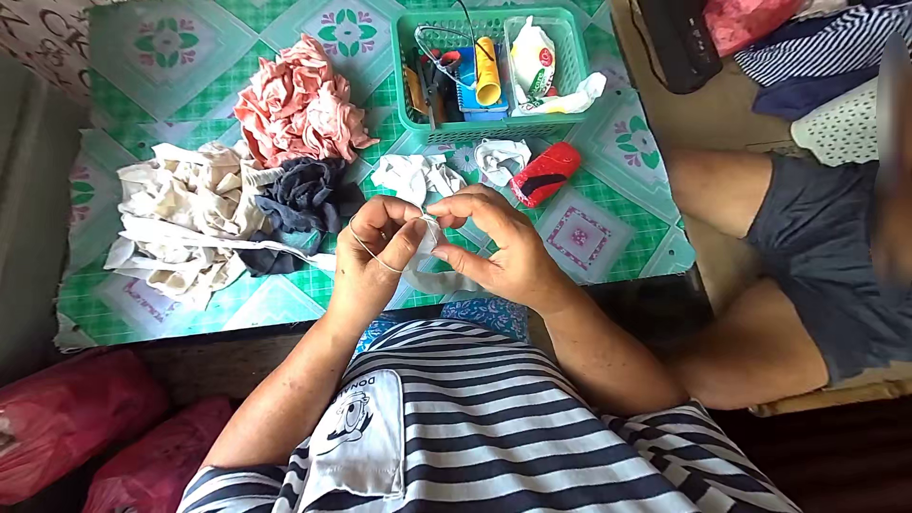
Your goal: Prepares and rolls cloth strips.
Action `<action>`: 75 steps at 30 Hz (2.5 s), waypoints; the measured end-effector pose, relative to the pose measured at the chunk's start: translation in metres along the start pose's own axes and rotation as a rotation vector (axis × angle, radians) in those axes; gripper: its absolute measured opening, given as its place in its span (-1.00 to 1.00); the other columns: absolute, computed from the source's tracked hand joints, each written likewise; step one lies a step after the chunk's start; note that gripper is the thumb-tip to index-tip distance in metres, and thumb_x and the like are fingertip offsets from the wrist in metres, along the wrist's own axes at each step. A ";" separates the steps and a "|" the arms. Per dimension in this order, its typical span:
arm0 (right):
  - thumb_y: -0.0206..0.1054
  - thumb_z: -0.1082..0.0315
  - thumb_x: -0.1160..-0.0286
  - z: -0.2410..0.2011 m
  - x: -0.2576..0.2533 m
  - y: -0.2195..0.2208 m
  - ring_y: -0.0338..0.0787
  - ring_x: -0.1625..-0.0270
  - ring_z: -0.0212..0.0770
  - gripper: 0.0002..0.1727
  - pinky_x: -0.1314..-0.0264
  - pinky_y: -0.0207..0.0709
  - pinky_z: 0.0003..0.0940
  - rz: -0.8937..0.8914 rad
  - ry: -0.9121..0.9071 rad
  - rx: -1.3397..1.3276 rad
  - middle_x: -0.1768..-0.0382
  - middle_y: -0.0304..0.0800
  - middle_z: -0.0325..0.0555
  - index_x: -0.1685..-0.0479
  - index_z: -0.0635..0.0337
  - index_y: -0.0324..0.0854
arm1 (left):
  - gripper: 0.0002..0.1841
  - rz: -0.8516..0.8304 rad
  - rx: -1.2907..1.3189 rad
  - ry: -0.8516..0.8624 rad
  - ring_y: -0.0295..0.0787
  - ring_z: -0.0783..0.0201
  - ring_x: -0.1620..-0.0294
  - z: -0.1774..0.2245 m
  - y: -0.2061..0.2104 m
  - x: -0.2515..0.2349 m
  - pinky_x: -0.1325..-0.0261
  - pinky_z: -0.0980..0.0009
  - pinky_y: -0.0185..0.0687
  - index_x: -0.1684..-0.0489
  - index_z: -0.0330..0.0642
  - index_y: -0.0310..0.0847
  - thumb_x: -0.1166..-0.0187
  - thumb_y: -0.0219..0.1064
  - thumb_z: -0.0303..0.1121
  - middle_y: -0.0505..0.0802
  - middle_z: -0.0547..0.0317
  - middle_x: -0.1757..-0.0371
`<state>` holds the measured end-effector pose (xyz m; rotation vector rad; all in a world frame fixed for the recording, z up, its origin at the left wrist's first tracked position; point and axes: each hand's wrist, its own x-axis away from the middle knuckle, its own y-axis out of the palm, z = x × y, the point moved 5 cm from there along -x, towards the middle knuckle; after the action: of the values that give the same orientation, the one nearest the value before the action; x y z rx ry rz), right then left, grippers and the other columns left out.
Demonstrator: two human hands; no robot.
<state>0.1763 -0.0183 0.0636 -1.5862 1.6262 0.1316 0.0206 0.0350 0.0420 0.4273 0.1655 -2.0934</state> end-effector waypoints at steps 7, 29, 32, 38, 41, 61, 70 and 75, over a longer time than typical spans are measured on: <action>0.48 0.43 -0.44 0.003 0.001 -0.001 0.75 0.01 -0.22 -0.73 -0.25 0.57 -0.20 0.045 0.008 -0.003 0.13 0.81 -0.03 -0.04 0.39 0.72 | -0.89 -0.061 0.000 -0.038 0.72 0.56 0.33 -0.002 0.002 0.004 0.21 0.62 0.69 0.07 -0.11 0.65 -0.62 0.27 -0.50 0.80 0.41 0.29; 0.26 0.49 -0.52 0.014 -0.016 0.002 0.68 0.23 -0.48 -0.86 0.10 0.57 -0.65 -0.043 0.210 -0.161 0.31 0.70 -0.10 0.31 0.37 0.69 | -0.94 -0.083 -0.176 -0.063 0.66 0.64 0.38 -0.005 0.007 0.007 0.26 0.70 0.62 0.11 -0.15 0.63 -0.63 0.26 -0.49 0.75 0.45 0.32; 0.24 0.52 -0.53 0.015 -0.020 0.001 0.65 0.23 -0.50 -0.86 0.12 0.56 -0.67 0.024 0.193 -0.197 0.31 0.67 -0.11 0.32 0.39 0.66 | -0.92 -0.103 -0.129 -0.092 0.65 0.62 0.39 -0.007 0.008 0.008 0.28 0.68 0.62 0.11 -0.11 0.63 -0.63 0.25 -0.47 0.75 0.46 0.34; 0.11 0.52 -0.69 0.025 -0.036 -0.003 0.55 0.56 -0.57 -0.90 0.52 0.46 -0.70 0.063 0.355 -0.330 0.33 0.74 -0.17 0.17 0.35 0.51 | -0.89 -0.133 -0.077 -0.149 0.68 0.60 0.42 -0.011 0.010 0.013 0.31 0.65 0.65 0.16 -0.09 0.69 -0.57 0.27 -0.51 0.79 0.45 0.36; 0.01 0.48 -0.80 0.023 -0.043 -0.002 0.51 0.73 -0.50 -0.90 0.71 0.40 -0.64 -0.016 0.492 -0.495 0.46 0.75 -0.19 0.09 0.27 0.41 | -0.91 -0.112 -0.123 -0.165 0.63 0.61 0.50 -0.011 0.009 0.015 0.40 0.66 0.59 0.20 -0.10 0.71 -0.55 0.31 -0.51 0.77 0.46 0.43; 0.06 0.61 -0.65 -0.017 -0.117 -0.038 0.63 0.54 -0.33 -0.77 0.19 0.83 -0.18 0.120 0.185 -0.497 0.60 0.49 -0.23 0.35 0.39 0.59 | -0.94 -0.141 -0.360 -0.034 0.67 0.64 0.40 -0.008 0.013 0.009 0.27 0.69 0.62 0.25 -0.19 0.67 -0.56 0.28 -0.46 0.76 0.39 0.39; 0.11 0.76 -0.45 -0.015 -0.130 -0.048 0.62 0.56 -0.31 -0.64 0.16 0.82 -0.25 0.217 0.227 -0.492 0.69 0.45 -0.20 0.69 0.24 0.41 | -0.94 -0.166 -0.362 -0.016 0.70 0.63 0.35 -0.009 0.016 0.011 0.20 0.69 0.67 0.22 -0.23 0.67 -0.56 0.29 -0.47 0.78 0.34 0.35; 0.10 0.78 -0.38 -0.015 -0.131 -0.050 0.62 0.58 -0.31 -0.65 0.20 0.81 -0.28 0.232 0.206 -0.495 0.70 0.45 -0.20 0.69 0.24 0.41 | -0.90 -0.175 -0.322 -0.042 0.76 0.58 0.29 -0.009 0.017 0.012 0.12 0.63 0.73 0.12 -0.25 0.69 -0.53 0.37 -0.46 0.82 0.30 0.26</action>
<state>0.1927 0.0650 0.1763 -1.8115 2.0486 0.5453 0.0315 0.0191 0.0300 0.1797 0.5230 -2.1941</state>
